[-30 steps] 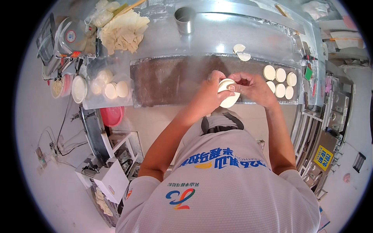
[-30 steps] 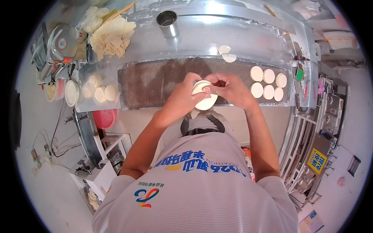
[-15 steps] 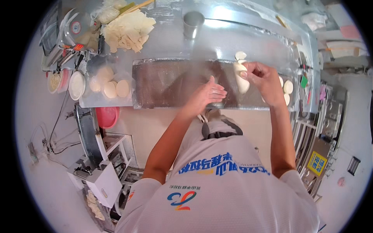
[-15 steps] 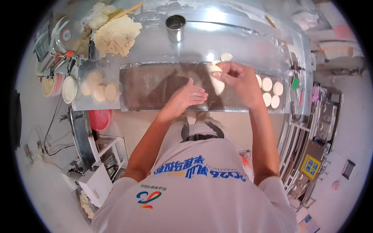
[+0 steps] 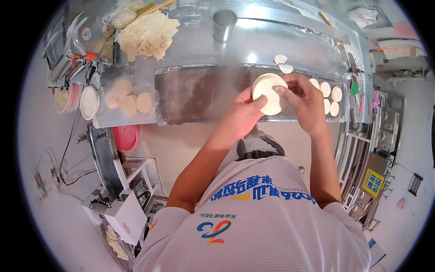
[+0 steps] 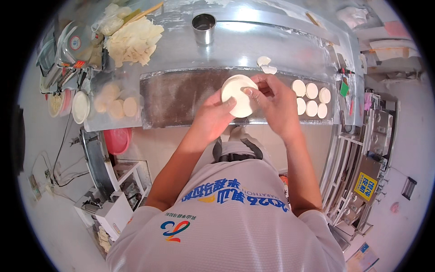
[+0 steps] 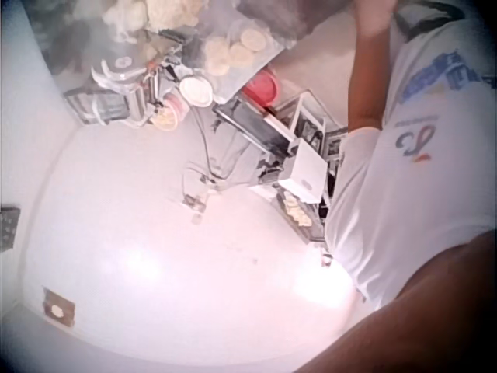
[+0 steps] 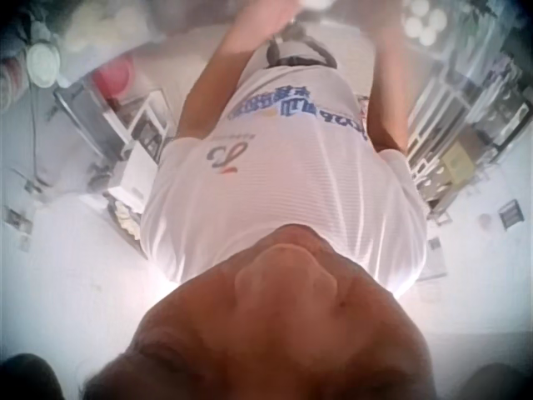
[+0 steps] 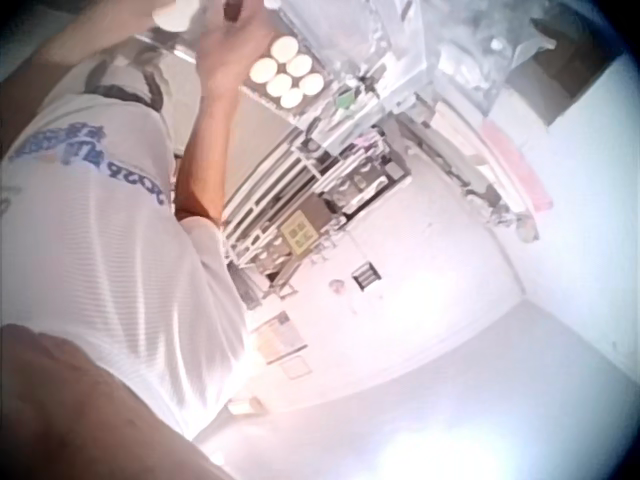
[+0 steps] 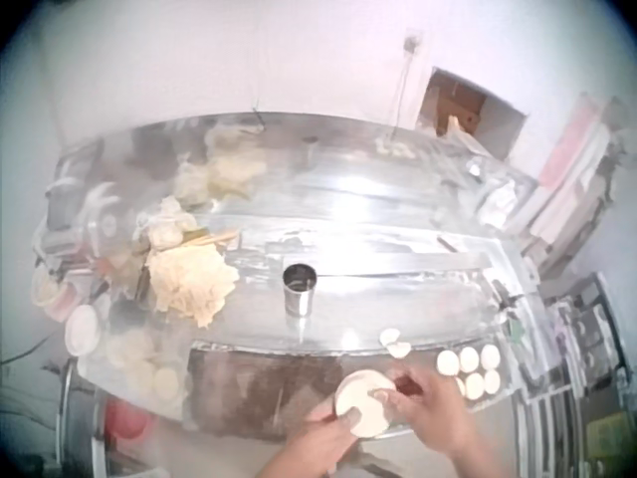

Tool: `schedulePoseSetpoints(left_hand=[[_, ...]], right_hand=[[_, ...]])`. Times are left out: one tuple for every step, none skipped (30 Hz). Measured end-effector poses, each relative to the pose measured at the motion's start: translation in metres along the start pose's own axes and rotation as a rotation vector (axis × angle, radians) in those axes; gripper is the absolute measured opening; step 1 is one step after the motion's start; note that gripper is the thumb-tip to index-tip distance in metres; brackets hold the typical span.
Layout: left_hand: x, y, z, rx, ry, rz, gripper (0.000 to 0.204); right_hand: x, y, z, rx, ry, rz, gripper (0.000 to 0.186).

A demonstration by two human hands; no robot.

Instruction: The person separates round dough discs from a stack and places them on a metal work surface. They then use a brush to apply a liquid to the surface of the dough discs. The person handles the dough by hand, arranging the discs in rows on the counter.

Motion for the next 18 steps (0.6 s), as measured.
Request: schedulePoseSetpoints(left_hand=[[-0.004, 0.001, -0.007, 0.003, 0.040, 0.061, 0.048], [-0.008, 0.003, -0.014, 0.004, 0.078, 0.122, 0.044], [-0.011, 0.003, -0.019, -0.010, 0.096, 0.200, 0.041], [-0.013, 0.004, -0.023, -0.025, 0.114, 0.278, 0.039], [-0.017, 0.004, -0.026, -0.039, 0.131, 0.356, 0.036], [-0.023, 0.004, -0.028, -0.047, 0.128, 0.340, 0.036], [-0.029, 0.004, -0.030, -0.055, 0.125, 0.324, 0.035], [-0.033, 0.004, -0.032, -0.067, 0.127, 0.310, 0.035], [-0.034, 0.003, -0.033, -0.072, 0.132, 0.326, 0.035], [-0.036, 0.001, -0.033, -0.077, 0.138, 0.343, 0.035], [-0.037, 0.000, -0.033, -0.078, 0.143, 0.359, 0.035], [-0.039, 0.000, -0.033, -0.078, 0.158, 0.394, 0.035], [-0.041, 0.001, -0.034, -0.078, 0.174, 0.429, 0.035], [-0.043, 0.000, -0.034, -0.077, 0.188, 0.463, 0.035], [-0.044, -0.001, -0.033, -0.080, 0.183, 0.467, 0.036], [-0.045, -0.002, -0.032, -0.082, 0.178, 0.471, 0.036], [-0.046, -0.003, -0.032, -0.085, 0.175, 0.476, 0.036], [-0.048, -0.004, -0.032, -0.078, 0.174, 0.471, 0.037]], right_hand=[[-0.001, -0.009, -0.004, 0.018, 0.038, -0.028, 0.027], [-0.001, -0.017, -0.008, 0.180, 0.053, -0.157, 0.028], [0.000, -0.023, -0.011, 0.342, 0.067, -0.286, 0.030], [0.000, -0.027, -0.015, 0.503, 0.080, -0.416, 0.032], [0.000, -0.028, -0.018, 0.541, 0.082, -0.436, 0.034], [0.001, -0.028, -0.021, 0.580, 0.084, -0.456, 0.036], [0.002, -0.027, -0.023, 0.617, 0.085, -0.476, 0.038], [0.002, -0.025, -0.025, 0.620, 0.089, -0.464, 0.038], [0.003, -0.023, -0.026, 0.623, 0.093, -0.453, 0.038], [0.003, -0.022, -0.027, 0.625, 0.097, -0.442, 0.038], [0.004, -0.022, -0.028, 0.604, 0.111, -0.427, 0.038], [0.005, -0.022, -0.030, 0.582, 0.124, -0.412, 0.038], [0.007, -0.022, -0.031, 0.561, 0.137, -0.396, 0.038], [0.009, -0.020, -0.032, 0.565, 0.134, -0.404, 0.038], [0.010, -0.018, -0.034, 0.570, 0.131, -0.412, 0.038], [0.012, -0.016, -0.035, 0.574, 0.128, -0.419, 0.038], [0.014, -0.014, -0.035, 0.596, 0.133, -0.421, 0.037], [0.016, -0.011, -0.035, 0.619, 0.138, -0.423, 0.037]])
Point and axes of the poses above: each hand's wrist, its own z-axis towards the middle knuckle, its own x-axis out of the back of the hand, y = z × x, the point moved 2 cm from there along z, towards the middle knuckle, and after that the axes turned 15 degrees about x, right-handed, at the moved point
